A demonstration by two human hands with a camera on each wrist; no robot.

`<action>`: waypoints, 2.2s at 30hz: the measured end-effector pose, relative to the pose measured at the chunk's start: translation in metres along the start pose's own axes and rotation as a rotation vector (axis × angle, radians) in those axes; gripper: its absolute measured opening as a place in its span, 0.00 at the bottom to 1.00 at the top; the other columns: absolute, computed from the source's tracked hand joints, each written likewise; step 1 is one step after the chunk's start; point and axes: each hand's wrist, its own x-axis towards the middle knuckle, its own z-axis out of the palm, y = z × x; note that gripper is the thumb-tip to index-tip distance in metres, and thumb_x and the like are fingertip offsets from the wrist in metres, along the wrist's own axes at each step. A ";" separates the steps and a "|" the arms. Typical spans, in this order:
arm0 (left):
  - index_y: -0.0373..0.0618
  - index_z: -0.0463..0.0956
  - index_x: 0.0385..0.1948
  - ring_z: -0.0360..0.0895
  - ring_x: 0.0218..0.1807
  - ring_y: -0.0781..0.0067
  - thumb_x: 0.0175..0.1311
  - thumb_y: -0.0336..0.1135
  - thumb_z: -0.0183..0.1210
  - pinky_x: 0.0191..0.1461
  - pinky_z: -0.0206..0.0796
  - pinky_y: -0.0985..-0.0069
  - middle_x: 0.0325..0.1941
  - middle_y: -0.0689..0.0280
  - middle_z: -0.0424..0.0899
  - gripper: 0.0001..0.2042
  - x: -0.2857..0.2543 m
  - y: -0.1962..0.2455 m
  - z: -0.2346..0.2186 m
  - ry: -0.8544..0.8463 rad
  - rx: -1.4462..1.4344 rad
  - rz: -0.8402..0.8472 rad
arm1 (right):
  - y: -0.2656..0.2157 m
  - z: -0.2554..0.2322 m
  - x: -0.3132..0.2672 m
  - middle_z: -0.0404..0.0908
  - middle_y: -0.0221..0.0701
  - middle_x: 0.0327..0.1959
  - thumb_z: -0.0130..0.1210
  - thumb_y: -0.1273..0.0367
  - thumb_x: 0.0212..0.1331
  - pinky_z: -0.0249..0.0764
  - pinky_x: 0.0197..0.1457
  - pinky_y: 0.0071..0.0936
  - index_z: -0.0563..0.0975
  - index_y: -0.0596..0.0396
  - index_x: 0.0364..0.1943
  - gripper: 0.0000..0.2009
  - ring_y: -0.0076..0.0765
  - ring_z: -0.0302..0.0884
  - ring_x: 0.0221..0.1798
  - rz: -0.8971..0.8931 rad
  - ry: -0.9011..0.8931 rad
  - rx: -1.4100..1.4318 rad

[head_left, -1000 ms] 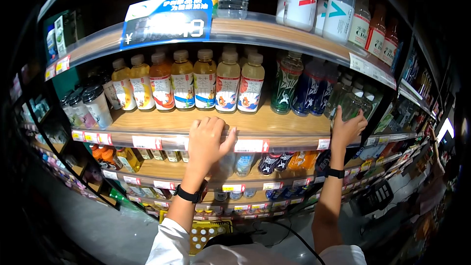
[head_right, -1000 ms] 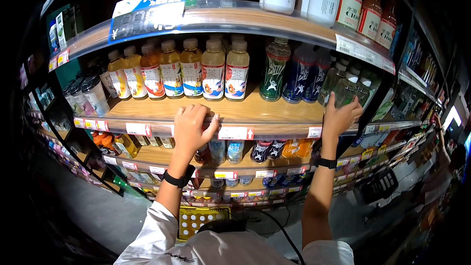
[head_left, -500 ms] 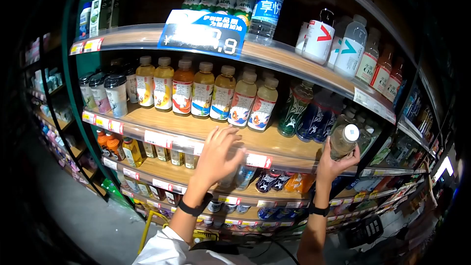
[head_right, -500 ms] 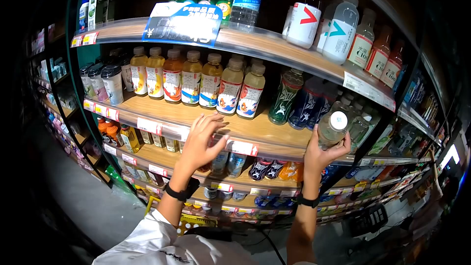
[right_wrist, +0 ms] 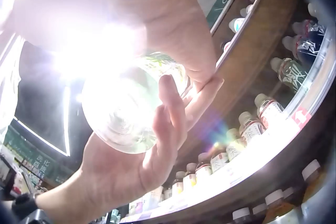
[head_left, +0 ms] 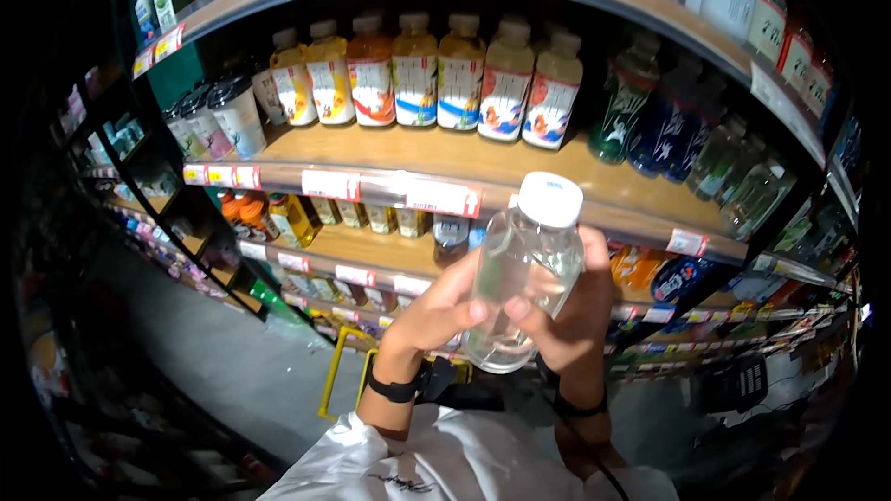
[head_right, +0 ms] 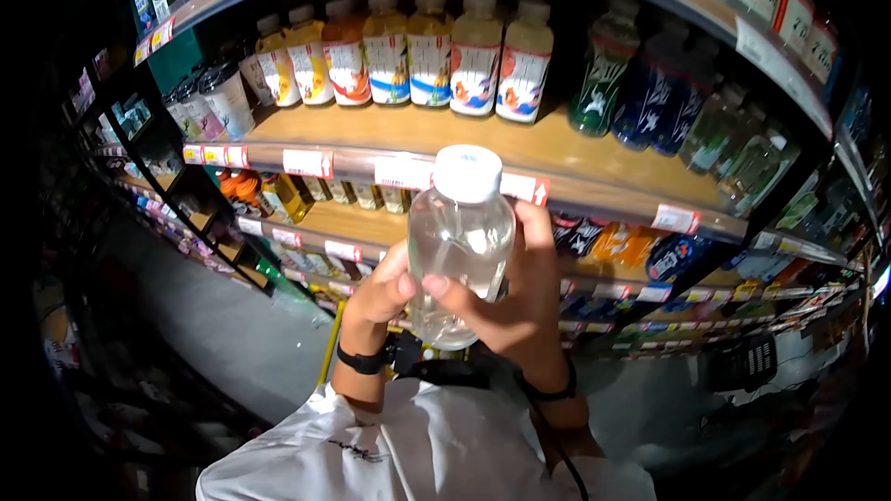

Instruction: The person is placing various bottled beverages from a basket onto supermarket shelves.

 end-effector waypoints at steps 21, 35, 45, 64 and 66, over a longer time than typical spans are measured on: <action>0.32 0.77 0.61 0.76 0.49 0.79 0.86 0.47 0.46 0.55 0.69 0.79 0.46 0.63 0.86 0.24 0.013 0.007 0.039 0.440 0.225 0.063 | 0.039 0.006 -0.015 0.74 0.41 0.68 0.53 0.58 0.77 0.67 0.74 0.37 0.61 0.57 0.76 0.30 0.37 0.73 0.68 0.096 0.184 0.130; 0.30 0.82 0.52 0.84 0.42 0.83 0.74 0.26 0.64 0.45 0.76 0.83 0.42 0.60 0.92 0.11 0.003 0.018 0.046 0.528 0.280 0.103 | 0.040 0.006 -0.011 0.69 0.54 0.74 0.39 0.27 0.67 0.75 0.72 0.46 0.58 0.58 0.78 0.51 0.50 0.75 0.71 0.220 0.013 0.647; 0.30 0.85 0.49 0.83 0.38 0.86 0.72 0.27 0.66 0.42 0.74 0.84 0.35 0.62 0.92 0.10 0.004 0.020 0.054 0.580 0.368 0.102 | 0.049 0.003 -0.018 0.71 0.58 0.71 0.36 0.25 0.66 0.74 0.72 0.48 0.58 0.56 0.77 0.52 0.52 0.76 0.70 0.240 0.005 0.811; 0.34 0.82 0.55 0.84 0.38 0.83 0.74 0.26 0.63 0.42 0.74 0.84 0.35 0.66 0.90 0.12 0.011 0.007 0.048 0.573 0.325 0.088 | 0.046 -0.006 -0.017 0.72 0.47 0.72 0.58 0.36 0.62 0.73 0.73 0.43 0.61 0.58 0.76 0.49 0.44 0.75 0.71 0.221 0.054 0.648; 0.38 0.64 0.68 0.83 0.40 0.83 0.75 0.21 0.58 0.41 0.71 0.86 0.41 0.60 0.89 0.23 0.017 0.008 0.050 0.585 0.232 0.063 | 0.063 -0.014 -0.031 0.71 0.44 0.73 0.64 0.47 0.56 0.70 0.75 0.43 0.59 0.58 0.78 0.49 0.43 0.73 0.73 0.313 0.065 0.845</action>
